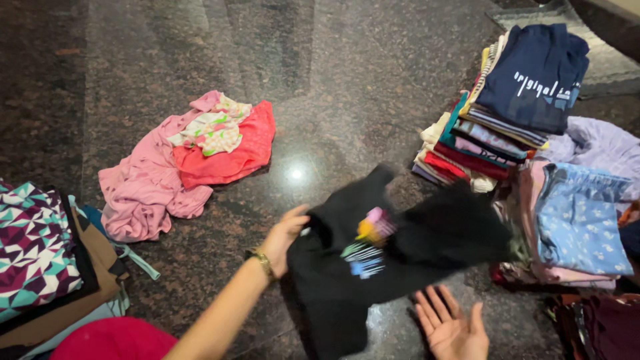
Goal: The person folds various garments on a tiled floor, including a navy t-shirt, a black t-shirt, pink shorts, and a patterned top. They then place the folded items into a cabinet.
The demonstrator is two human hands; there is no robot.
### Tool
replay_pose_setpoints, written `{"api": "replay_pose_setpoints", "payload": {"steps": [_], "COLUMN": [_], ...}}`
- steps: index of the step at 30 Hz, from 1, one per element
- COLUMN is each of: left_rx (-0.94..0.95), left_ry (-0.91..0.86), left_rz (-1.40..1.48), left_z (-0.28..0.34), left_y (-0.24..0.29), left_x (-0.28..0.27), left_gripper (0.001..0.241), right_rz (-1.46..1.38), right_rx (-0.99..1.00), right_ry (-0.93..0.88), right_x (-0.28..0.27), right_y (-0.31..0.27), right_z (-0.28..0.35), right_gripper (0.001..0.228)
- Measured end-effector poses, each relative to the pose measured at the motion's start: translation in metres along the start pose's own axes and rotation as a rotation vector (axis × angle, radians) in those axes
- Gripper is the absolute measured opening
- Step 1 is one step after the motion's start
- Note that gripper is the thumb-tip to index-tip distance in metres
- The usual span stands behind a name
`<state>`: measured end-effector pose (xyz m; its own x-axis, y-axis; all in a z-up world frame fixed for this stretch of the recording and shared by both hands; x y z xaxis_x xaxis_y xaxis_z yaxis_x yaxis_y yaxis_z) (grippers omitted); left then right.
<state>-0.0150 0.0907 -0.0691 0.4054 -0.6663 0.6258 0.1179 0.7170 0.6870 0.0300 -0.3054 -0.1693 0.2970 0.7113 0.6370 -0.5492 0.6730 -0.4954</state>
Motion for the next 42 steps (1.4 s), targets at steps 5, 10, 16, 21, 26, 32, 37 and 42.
{"api": "replay_pose_setpoints", "payload": {"steps": [5,10,16,21,26,32,37,42], "left_rx": [0.591,0.978,0.441,0.484,0.379,0.435,0.706,0.442], "left_ry": [0.437,-0.071,-0.269,-0.661,-0.869,-0.991,-0.647,0.314], "left_rz": [-1.219,-1.525,-1.624,-1.718,-1.866,-1.982,-1.868,-1.683], "left_z": [0.036,0.074,0.063,0.044,0.042,0.035,0.031,0.046], "left_y": [-0.027,-0.075,-0.07,-0.033,0.005,0.02,0.015,-0.002], "left_x": [-0.066,-0.042,-0.021,-0.04,-0.053,-0.032,-0.045,-0.08], "left_gripper": [0.057,0.039,0.065,0.079,0.113,0.133,0.122,0.087], "right_rz": [0.249,0.868,1.797,2.158,2.028,1.864,1.833,1.785], "right_rx": [-0.033,-0.461,-0.822,-1.203,-0.193,-0.929,-1.062,-0.455], "right_ry": [0.051,0.158,0.585,-0.012,-0.464,-0.009,0.259,0.636], "right_x": [-0.015,0.003,0.08,0.11,0.126,0.154,0.094,-0.025], "right_y": [-0.006,-0.002,-0.009,-0.036,-0.107,-0.162,-0.127,-0.088], "right_z": [-0.013,-0.05,-0.07,-0.055,-0.053,-0.06,-0.089,-0.05], "right_gripper": [0.064,0.075,0.104,0.068,0.035,0.032,0.054,0.071]}}
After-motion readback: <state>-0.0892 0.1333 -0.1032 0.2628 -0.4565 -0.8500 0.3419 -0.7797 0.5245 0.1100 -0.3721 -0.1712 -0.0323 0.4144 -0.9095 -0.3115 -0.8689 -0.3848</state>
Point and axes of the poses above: each hand's wrist, its own z-axis away from the middle knuckle, its own x-axis out of the palm, y = z × x, the point moved 1 cm from there along -z, towards the middle knuckle, and after that the axes turned 6 degrees about x, right-handed, at the moved point
